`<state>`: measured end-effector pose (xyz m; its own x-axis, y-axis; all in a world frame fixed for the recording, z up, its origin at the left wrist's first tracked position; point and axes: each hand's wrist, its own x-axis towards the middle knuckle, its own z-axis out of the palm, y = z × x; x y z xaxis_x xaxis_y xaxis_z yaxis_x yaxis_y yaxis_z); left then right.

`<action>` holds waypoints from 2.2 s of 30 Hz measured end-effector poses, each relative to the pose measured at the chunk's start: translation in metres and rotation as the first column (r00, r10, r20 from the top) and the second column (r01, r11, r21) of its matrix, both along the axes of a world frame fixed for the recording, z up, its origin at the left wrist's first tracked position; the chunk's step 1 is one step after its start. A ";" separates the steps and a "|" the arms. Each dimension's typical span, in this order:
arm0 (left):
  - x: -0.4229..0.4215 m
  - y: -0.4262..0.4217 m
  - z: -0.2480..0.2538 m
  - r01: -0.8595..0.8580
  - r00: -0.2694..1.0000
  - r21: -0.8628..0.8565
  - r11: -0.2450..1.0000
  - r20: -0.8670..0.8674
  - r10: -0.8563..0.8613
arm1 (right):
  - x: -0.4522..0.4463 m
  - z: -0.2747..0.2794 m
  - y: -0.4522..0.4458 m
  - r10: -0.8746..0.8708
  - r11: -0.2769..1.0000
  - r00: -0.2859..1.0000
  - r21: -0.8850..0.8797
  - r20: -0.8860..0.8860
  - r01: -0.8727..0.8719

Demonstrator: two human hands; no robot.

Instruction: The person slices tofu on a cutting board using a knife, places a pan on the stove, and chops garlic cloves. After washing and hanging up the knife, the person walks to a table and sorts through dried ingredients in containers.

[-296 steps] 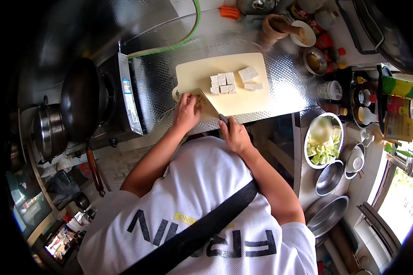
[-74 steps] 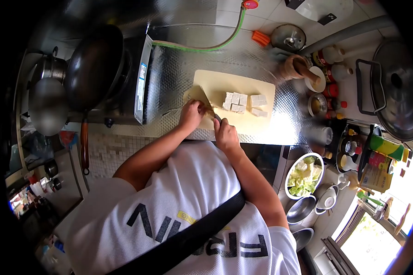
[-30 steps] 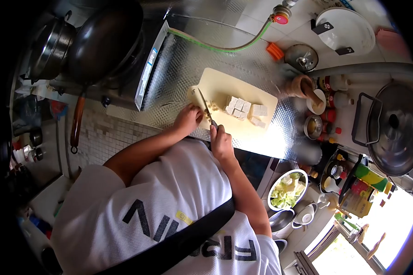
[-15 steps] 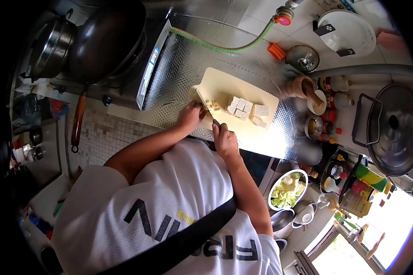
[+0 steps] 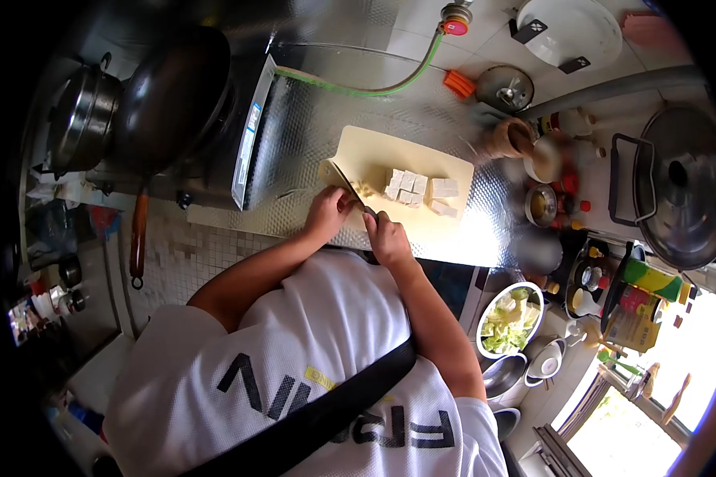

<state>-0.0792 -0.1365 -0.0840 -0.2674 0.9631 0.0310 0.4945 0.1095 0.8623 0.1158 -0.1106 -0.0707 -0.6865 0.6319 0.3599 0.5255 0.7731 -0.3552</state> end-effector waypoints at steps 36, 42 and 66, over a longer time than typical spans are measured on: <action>-0.021 0.092 0.050 0.428 0.859 -0.331 0.841 -0.140 -0.493 | -0.010 0.070 -0.019 -0.192 0.918 0.934 -0.282 0.300 0.279; 0.014 0.073 0.073 0.354 0.724 -0.522 0.776 -0.373 -0.581 | -0.018 0.068 -0.017 -0.166 0.935 0.951 -0.266 0.262 0.236; -0.037 0.089 0.071 0.296 0.710 -0.640 0.709 -0.349 -0.611 | -0.009 0.073 -0.020 -0.201 0.933 0.934 -0.233 0.296 0.275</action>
